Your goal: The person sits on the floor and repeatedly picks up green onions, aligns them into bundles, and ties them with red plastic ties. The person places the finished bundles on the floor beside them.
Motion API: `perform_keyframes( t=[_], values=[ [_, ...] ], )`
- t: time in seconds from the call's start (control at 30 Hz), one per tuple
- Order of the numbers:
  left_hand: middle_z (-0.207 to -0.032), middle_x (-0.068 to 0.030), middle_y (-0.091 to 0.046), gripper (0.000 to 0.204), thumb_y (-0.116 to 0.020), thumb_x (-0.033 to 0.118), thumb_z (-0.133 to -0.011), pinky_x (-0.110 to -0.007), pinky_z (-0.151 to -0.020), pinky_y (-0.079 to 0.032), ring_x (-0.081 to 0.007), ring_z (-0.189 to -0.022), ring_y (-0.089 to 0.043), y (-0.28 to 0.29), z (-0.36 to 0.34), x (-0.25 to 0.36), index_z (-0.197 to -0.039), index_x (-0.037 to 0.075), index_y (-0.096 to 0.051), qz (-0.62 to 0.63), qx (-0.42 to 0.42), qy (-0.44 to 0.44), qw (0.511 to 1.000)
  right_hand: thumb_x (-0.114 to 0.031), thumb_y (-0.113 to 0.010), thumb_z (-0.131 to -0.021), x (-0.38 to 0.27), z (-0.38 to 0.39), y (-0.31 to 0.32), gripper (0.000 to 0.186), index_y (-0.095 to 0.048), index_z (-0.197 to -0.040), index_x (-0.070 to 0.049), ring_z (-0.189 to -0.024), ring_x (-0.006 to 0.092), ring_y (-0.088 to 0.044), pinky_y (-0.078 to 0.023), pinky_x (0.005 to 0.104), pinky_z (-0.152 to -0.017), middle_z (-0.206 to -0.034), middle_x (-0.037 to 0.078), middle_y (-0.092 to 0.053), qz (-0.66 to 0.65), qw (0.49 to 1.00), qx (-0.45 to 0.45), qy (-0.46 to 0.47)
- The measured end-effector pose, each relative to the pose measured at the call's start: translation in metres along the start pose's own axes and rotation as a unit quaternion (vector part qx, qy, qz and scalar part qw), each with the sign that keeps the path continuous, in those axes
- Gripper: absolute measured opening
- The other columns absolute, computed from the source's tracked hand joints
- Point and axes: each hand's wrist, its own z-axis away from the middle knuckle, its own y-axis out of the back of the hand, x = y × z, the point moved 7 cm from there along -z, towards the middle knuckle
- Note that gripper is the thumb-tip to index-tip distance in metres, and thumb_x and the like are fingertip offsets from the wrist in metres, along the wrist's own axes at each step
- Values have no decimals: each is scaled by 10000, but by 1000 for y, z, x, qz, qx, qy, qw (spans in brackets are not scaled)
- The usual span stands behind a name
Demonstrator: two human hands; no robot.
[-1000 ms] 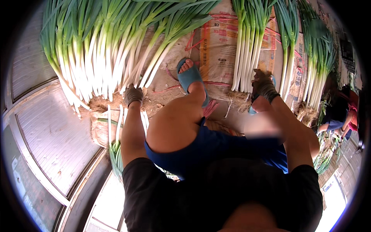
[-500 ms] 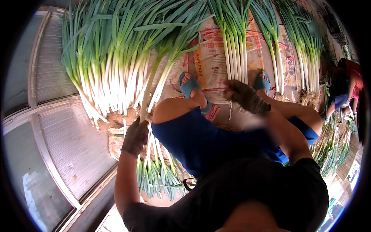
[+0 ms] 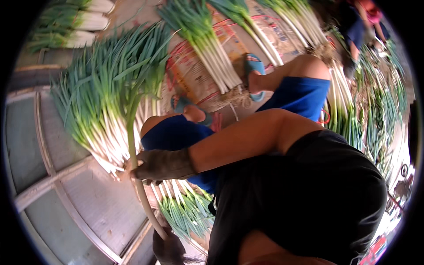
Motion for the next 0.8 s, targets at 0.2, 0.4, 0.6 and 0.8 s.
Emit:
perform_keyframes(
  t=[0.2, 0.4, 0.6, 0.8],
  values=[
    [-624, -9, -472, 256, -520, 79, -897, -226, -378, -371, -91, -433, -445, -46, 15, -30, -1127, -33, -508, 40, 10, 109, 993, -252, -663, -867, -20, 31, 38, 306, -594, -946, 35, -752, 245, -679, -543, 349, -660, -800, 132, -670, 88, 984, 143, 58],
    [-619, -4, -475, 239, -546, 189, -929, -225, -438, -375, -96, -471, -456, -104, -69, -46, -1057, -11, -525, -105, -148, -201, 963, -140, -557, -959, -74, 98, 136, 119, -548, -1029, -44, -666, 156, -640, -547, 288, -577, -777, 41, -609, 165, 908, 285, 260],
    [-719, -28, -499, 199, -540, 178, -973, -293, -569, -430, -111, -637, -492, -266, -142, 41, -1114, 37, -541, 7, -419, -63, 906, -303, -550, -956, -151, 204, 261, 375, -576, -1125, 30, -744, 205, -687, -579, 339, -697, -880, 127, -676, 196, 869, 396, 223],
    [-708, -9, -515, 131, -516, 203, -981, -250, -499, -412, -83, -547, -471, -437, -217, 71, -1031, 82, -508, 268, -477, -27, 836, -228, -601, -960, -241, 228, 405, 254, -580, -1101, -18, -827, 202, -657, -582, 372, -761, -925, 74, -653, 265, 825, 458, 198]
  ],
)
